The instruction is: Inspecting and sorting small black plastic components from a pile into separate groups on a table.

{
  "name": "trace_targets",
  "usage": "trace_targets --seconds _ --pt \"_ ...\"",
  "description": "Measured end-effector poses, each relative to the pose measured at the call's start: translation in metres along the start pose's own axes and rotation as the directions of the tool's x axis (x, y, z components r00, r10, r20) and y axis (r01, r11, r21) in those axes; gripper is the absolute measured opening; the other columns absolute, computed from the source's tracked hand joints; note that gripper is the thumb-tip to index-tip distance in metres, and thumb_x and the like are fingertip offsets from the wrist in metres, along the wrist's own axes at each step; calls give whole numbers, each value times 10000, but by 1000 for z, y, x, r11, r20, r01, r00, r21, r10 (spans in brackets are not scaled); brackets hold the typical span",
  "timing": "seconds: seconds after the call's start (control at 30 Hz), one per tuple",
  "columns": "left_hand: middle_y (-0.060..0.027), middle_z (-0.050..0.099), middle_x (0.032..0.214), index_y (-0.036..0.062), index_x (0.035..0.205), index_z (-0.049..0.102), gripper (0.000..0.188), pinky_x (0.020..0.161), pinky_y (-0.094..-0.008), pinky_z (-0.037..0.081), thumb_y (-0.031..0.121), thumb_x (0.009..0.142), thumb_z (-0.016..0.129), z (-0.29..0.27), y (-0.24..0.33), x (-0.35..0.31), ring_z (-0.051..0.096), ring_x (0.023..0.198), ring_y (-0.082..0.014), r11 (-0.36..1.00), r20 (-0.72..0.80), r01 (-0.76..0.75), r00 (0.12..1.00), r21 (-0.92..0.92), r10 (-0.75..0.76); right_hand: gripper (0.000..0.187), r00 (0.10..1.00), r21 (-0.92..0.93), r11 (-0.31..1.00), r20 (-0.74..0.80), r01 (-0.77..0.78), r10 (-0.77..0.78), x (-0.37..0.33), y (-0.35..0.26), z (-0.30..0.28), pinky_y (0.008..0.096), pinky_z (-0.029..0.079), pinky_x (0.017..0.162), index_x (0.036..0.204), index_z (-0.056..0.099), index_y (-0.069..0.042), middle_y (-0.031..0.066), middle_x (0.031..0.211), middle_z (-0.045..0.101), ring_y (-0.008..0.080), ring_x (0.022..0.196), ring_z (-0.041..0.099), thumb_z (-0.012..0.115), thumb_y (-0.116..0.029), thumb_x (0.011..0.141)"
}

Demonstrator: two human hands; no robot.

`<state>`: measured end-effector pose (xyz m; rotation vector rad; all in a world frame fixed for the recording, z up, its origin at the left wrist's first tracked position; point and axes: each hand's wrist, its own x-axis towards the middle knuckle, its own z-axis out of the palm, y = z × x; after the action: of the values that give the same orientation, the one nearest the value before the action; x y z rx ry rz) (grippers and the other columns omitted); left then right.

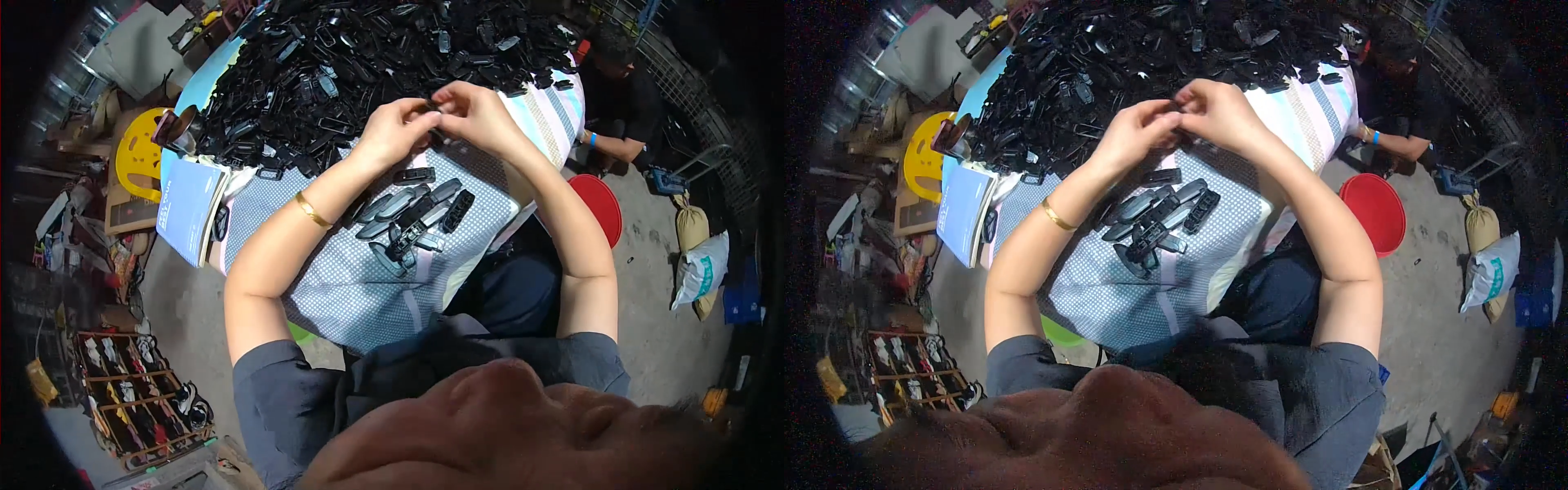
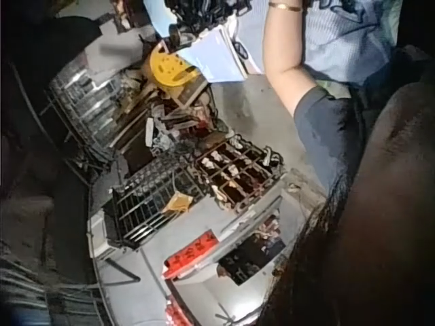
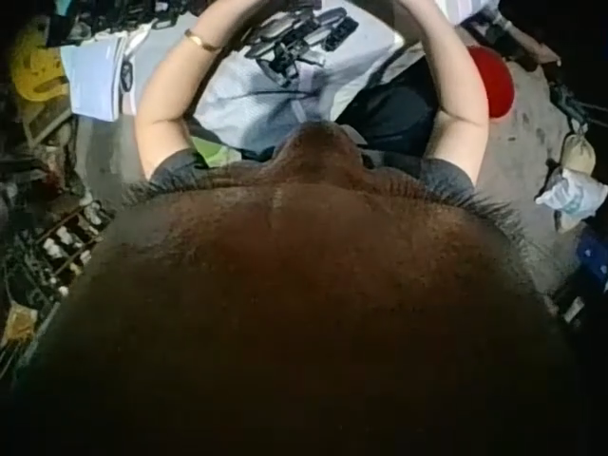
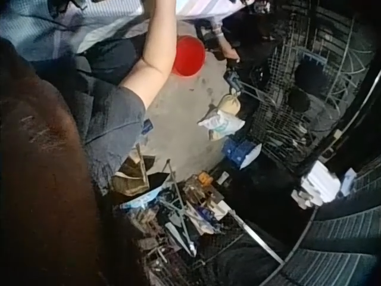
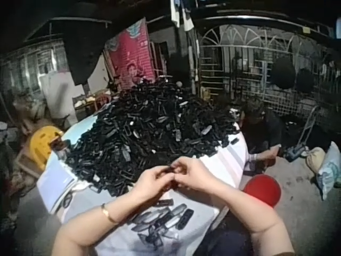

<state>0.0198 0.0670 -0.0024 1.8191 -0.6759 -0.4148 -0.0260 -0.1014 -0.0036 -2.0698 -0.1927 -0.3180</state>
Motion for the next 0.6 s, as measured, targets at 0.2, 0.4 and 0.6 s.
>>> trace_targets --seconds 0.2,0.4,0.6 --pt "-78 616 928 -12 1073 556 285 640 -209 495 188 869 560 -24 -4 -17 585 758 -104 874 -141 93 973 -477 -180 249 874 -302 838 -33 454 -485 6 -2 14 351 492 700 904 635 -14 132 808 630 287 745 618 661 -158 703" --pt "-70 622 916 32 1108 534 303 504 -163 351 238 887 540 -45 -19 -23 492 640 -46 903 -146 49 982 -427 -122 198 972 -630 739 148 236 -185 2 17 37 409 498 656 737 664 -45 164 760 633 331 751 619 614 -230 685" --pt "-43 582 923 24 1201 480 353 506 -154 353 211 904 516 -51 -24 -23 426 582 -20 905 -159 81 974 -418 -161 227 981 -270 949 -57 161 -183 7 2 33 415 497 628 750 655 -48 164 748 634 320 730 623 603 -243 645"
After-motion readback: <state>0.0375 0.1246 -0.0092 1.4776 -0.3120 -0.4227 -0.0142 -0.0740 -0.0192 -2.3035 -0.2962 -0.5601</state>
